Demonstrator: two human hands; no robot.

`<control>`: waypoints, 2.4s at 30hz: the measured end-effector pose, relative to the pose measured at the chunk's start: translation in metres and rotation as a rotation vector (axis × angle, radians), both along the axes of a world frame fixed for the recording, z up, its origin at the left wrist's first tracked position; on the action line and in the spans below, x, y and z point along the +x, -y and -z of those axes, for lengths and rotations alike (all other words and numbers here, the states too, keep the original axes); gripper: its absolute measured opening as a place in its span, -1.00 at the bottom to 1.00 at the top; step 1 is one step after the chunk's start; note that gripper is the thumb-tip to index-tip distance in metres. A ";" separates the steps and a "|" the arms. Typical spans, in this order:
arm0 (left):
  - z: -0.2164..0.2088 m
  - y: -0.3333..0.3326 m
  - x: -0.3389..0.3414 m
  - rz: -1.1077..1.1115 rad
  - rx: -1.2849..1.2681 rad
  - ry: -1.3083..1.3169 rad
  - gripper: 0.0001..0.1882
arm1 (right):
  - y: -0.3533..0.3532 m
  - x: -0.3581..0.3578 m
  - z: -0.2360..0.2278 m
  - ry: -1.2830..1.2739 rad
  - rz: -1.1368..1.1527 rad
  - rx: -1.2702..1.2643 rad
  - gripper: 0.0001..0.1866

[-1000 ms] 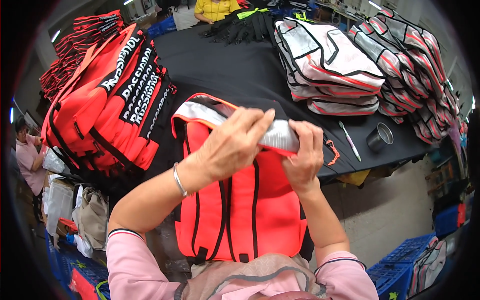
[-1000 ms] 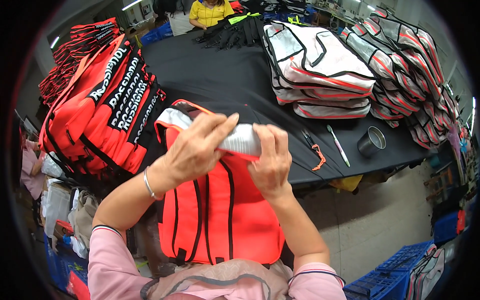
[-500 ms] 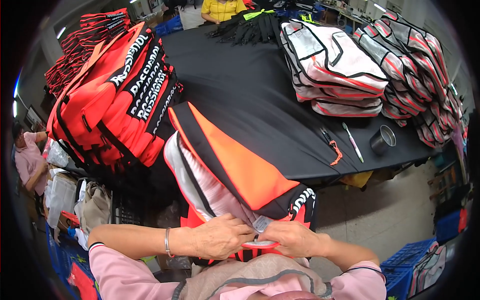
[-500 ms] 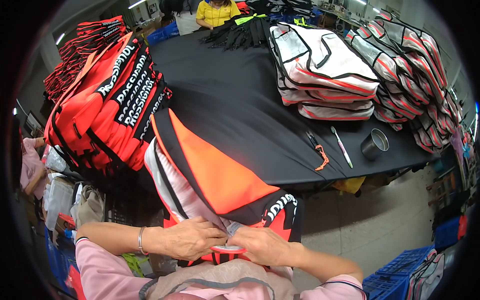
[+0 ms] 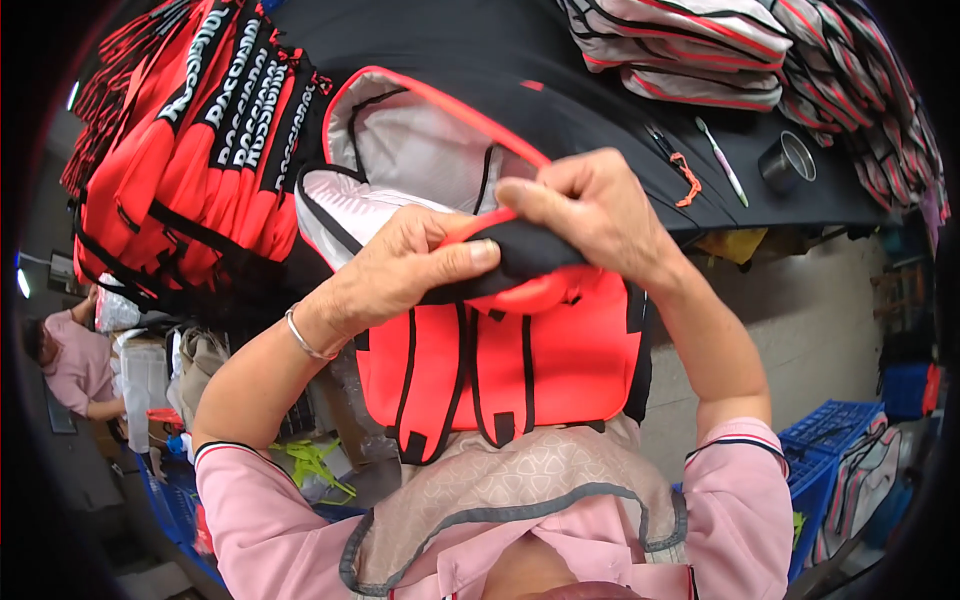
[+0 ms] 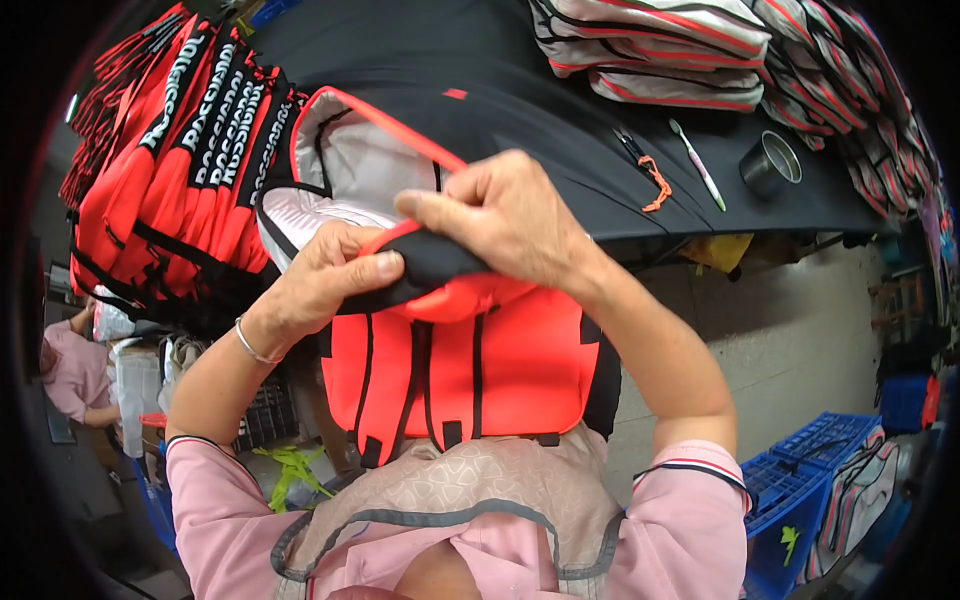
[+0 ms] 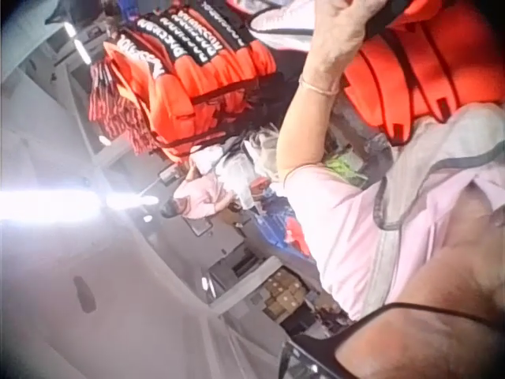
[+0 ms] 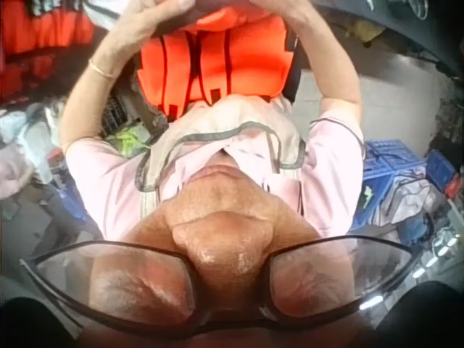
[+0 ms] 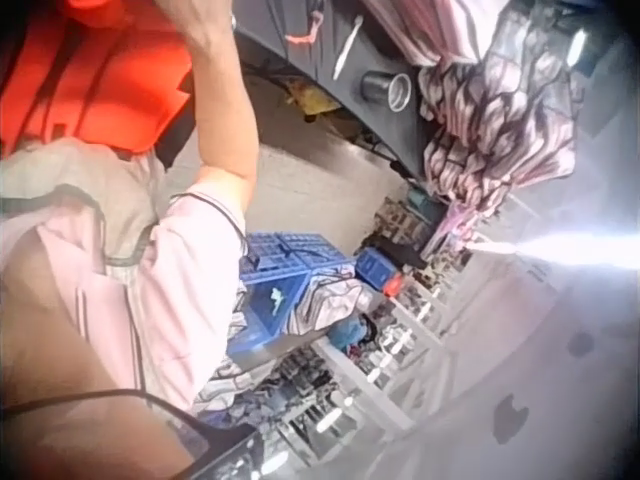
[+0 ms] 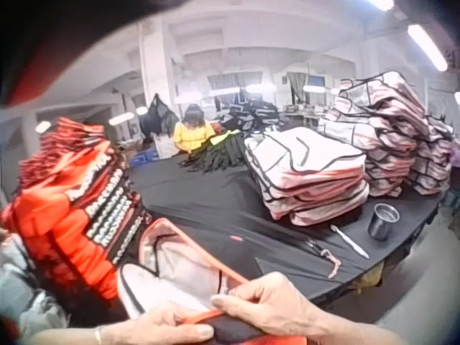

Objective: Checking and packing neon-colored backpacks in a manufacturing facility.

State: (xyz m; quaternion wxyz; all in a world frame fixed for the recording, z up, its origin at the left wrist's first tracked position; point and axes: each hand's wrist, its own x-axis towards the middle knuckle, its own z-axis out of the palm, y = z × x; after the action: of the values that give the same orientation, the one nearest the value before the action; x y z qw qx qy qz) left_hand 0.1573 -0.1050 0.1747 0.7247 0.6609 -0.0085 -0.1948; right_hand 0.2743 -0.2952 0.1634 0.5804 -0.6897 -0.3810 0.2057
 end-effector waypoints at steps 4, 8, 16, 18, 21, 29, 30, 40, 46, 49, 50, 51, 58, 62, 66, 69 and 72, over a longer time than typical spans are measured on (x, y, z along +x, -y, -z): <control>0.016 0.005 0.005 -0.047 -0.110 -0.096 -0.55 | -0.010 0.019 0.025 0.044 0.050 0.016 -0.43; 0.008 0.012 0.007 -0.016 0.065 -0.013 -0.40 | -0.017 0.019 0.027 0.048 0.043 0.001 -0.43; -0.012 0.023 0.009 -0.060 0.090 -0.102 -0.35 | -0.012 0.026 0.028 0.008 0.013 0.037 -0.45; -0.009 0.020 0.009 -0.050 0.093 -0.097 -0.35 | -0.011 0.026 0.033 0.032 0.008 0.047 -0.46; -0.002 0.019 0.006 0.020 0.068 -0.088 -0.45 | -0.016 0.017 0.036 0.035 -0.035 0.067 -0.45; -0.032 0.018 0.016 0.134 0.689 0.174 -0.46 | -0.018 0.019 0.029 0.137 -0.035 0.059 -0.48; -0.032 0.021 0.018 0.074 0.587 0.166 -0.44 | -0.014 0.022 0.022 0.157 -0.001 0.078 -0.52; -0.016 0.017 0.018 0.063 0.230 -0.084 -0.57 | -0.023 0.020 0.018 0.288 0.066 0.145 -0.69; -0.004 0.023 0.020 0.127 0.251 -0.100 -0.71 | -0.040 0.025 0.040 0.359 0.042 0.177 -0.69; 0.007 0.019 0.010 0.057 0.211 -0.113 -0.68 | -0.055 0.026 0.049 0.373 0.060 0.164 -0.70; 0.012 0.017 0.008 -0.001 0.175 -0.137 -0.64 | -0.057 0.029 0.049 0.403 0.082 0.158 -0.69; 0.013 0.019 0.007 -0.003 0.176 -0.130 -0.64 | -0.057 0.033 0.048 0.410 0.081 0.160 -0.69; 0.030 0.017 0.003 -0.296 -0.280 -0.056 -0.49 | -0.046 0.044 0.044 0.192 0.064 0.149 -0.66; 0.027 0.017 0.001 -0.245 -0.269 -0.058 -0.49 | -0.045 0.040 0.037 0.198 0.077 0.090 -0.65; 0.029 0.013 0.001 -0.162 -0.267 -0.092 -0.56 | -0.051 0.041 0.047 0.223 0.060 0.142 -0.63; 0.026 0.017 0.002 -0.142 -0.223 -0.088 -0.63 | -0.053 0.039 0.050 0.204 0.040 0.127 -0.63; 0.021 0.026 0.009 -0.131 -0.203 -0.092 -0.69 | -0.062 0.041 0.059 0.205 0.028 0.135 -0.64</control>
State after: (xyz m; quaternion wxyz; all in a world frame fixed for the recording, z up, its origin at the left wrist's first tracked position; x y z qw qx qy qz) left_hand 0.1661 -0.1306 0.1536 0.7986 0.5737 0.0482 -0.1755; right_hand 0.3152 -0.2328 0.1043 0.5865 -0.6716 -0.4416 0.0997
